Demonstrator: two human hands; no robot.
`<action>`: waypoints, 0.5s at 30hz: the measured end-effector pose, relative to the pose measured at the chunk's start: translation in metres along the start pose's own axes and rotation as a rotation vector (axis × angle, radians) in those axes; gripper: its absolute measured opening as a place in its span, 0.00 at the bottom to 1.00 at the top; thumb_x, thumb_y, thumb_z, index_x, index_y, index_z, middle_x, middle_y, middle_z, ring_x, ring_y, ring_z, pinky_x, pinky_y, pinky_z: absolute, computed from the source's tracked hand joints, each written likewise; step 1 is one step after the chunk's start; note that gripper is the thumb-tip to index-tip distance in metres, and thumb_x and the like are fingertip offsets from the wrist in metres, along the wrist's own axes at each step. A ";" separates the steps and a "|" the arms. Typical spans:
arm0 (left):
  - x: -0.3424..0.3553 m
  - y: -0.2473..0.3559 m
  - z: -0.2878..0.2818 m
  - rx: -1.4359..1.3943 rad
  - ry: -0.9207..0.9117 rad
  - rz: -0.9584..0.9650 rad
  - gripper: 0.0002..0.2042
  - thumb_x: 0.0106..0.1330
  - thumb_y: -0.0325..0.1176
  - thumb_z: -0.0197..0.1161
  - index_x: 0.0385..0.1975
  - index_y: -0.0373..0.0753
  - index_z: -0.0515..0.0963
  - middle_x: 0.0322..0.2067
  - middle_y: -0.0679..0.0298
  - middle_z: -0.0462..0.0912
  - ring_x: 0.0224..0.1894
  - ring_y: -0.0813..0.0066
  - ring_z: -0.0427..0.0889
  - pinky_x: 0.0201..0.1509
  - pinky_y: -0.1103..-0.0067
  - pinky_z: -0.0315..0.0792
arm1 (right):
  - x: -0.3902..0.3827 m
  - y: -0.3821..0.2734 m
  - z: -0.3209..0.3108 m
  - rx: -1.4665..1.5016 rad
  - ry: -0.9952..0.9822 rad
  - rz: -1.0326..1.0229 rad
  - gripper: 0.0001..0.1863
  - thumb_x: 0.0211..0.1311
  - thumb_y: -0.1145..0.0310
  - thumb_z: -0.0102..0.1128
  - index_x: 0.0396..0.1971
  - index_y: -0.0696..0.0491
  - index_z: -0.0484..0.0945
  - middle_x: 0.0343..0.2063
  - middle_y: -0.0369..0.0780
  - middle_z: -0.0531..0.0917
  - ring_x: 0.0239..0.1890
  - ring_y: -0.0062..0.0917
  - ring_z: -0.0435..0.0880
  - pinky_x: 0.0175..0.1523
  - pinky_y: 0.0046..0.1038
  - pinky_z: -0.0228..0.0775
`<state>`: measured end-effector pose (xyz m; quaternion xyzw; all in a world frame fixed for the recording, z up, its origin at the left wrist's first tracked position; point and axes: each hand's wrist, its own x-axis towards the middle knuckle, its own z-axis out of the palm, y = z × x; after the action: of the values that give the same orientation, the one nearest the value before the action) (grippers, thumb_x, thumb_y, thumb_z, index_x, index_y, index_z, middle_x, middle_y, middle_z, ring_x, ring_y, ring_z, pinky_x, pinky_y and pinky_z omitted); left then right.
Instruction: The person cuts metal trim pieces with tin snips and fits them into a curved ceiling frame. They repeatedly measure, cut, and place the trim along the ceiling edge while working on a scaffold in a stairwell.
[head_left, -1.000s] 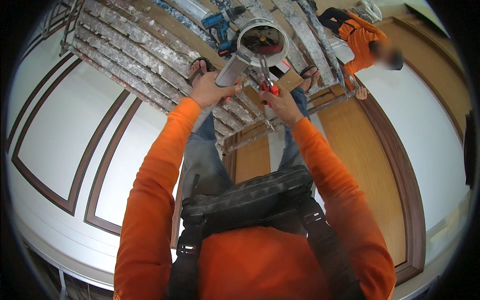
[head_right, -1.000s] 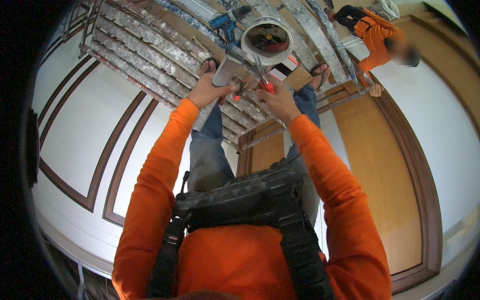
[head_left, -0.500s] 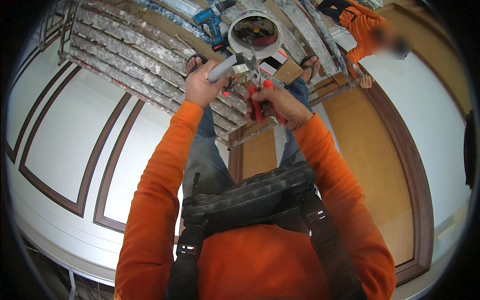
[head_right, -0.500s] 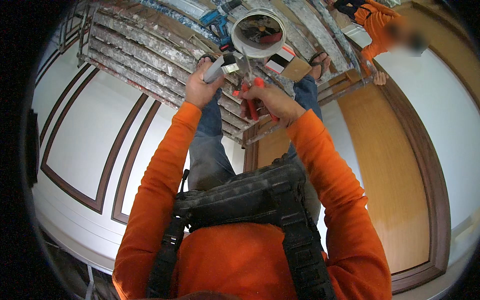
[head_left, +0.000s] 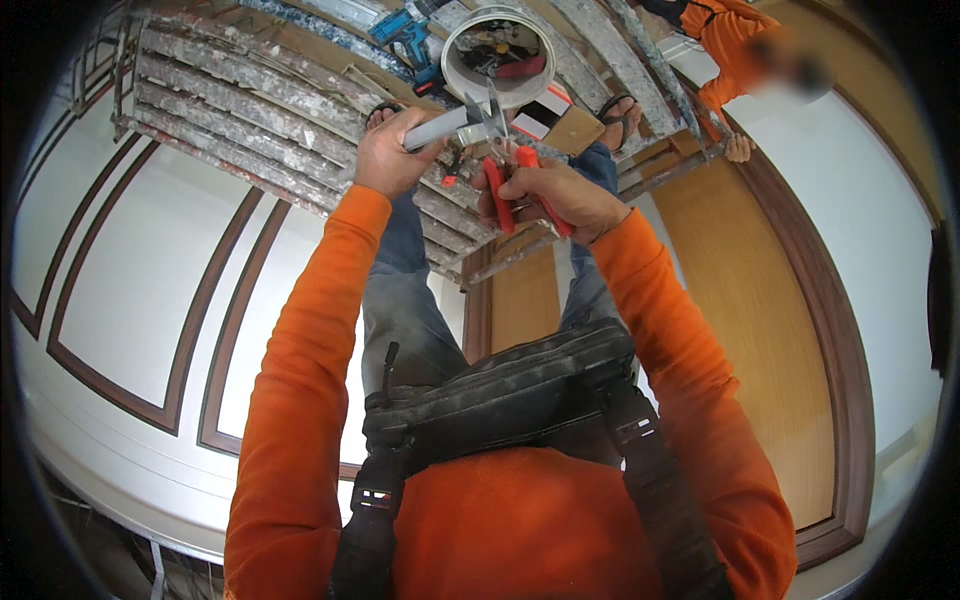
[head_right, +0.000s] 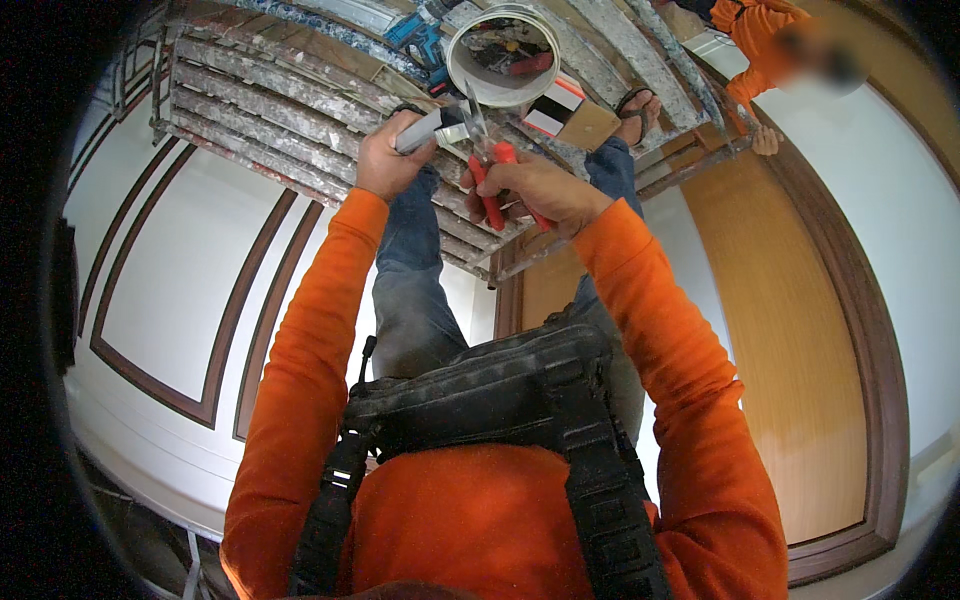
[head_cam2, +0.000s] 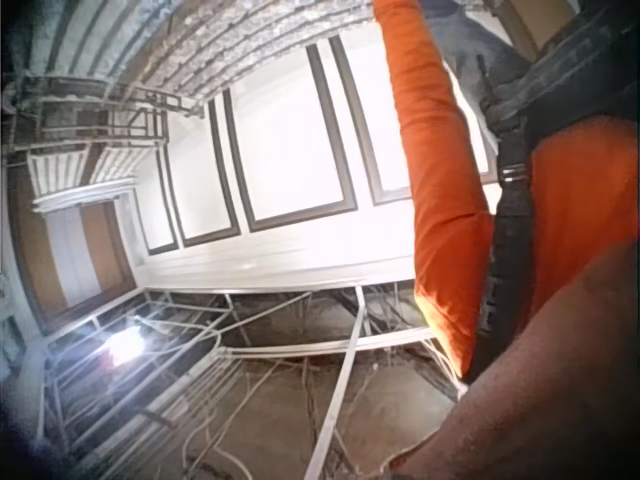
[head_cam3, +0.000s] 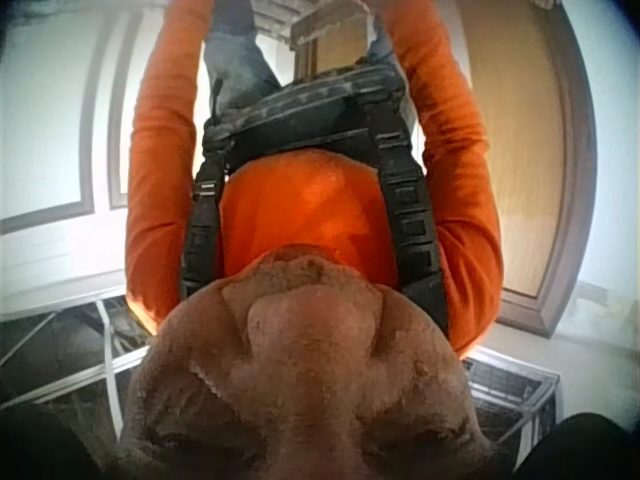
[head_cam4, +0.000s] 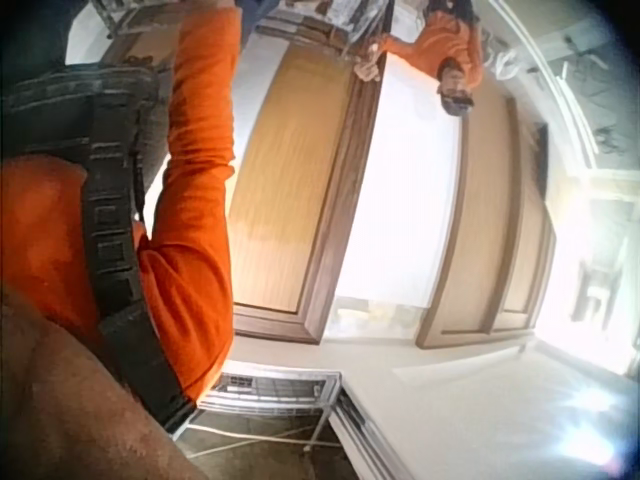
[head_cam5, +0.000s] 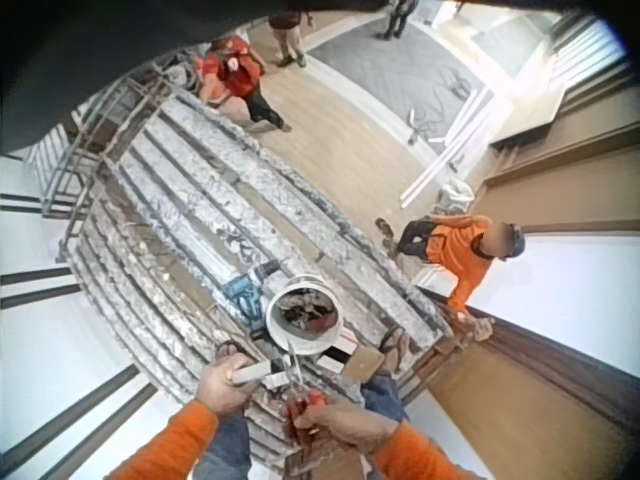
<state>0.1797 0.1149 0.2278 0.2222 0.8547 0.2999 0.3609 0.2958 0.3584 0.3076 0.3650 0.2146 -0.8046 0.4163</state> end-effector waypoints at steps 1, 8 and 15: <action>0.002 0.002 -0.003 -0.010 -0.027 0.021 0.11 0.58 0.39 0.75 0.35 0.45 0.81 0.32 0.58 0.85 0.38 0.51 0.84 0.47 0.63 0.77 | 0.002 0.001 -0.003 -0.013 -0.024 0.005 0.17 0.64 0.64 0.58 0.49 0.58 0.77 0.37 0.41 0.84 0.39 0.25 0.85 0.47 0.28 0.75; 0.014 -0.006 -0.012 0.084 -0.129 0.130 0.11 0.56 0.36 0.75 0.33 0.43 0.79 0.31 0.59 0.84 0.35 0.51 0.83 0.40 0.63 0.76 | 0.015 0.001 -0.020 -0.178 -0.059 0.026 0.16 0.63 0.67 0.62 0.49 0.58 0.79 0.33 0.37 0.82 0.34 0.23 0.83 0.41 0.26 0.76; 0.057 -0.055 0.039 0.000 -0.344 -0.015 0.12 0.57 0.33 0.77 0.39 0.43 0.83 0.35 0.60 0.87 0.37 0.58 0.86 0.43 0.66 0.78 | 0.073 0.028 -0.079 -0.107 -0.013 0.089 0.10 0.67 0.62 0.62 0.34 0.54 0.79 0.26 0.34 0.79 0.28 0.21 0.80 0.34 0.26 0.71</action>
<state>0.1639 0.1230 0.1417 0.2638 0.7819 0.2548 0.5041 0.3226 0.3565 0.2002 0.3462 0.2381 -0.7750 0.4720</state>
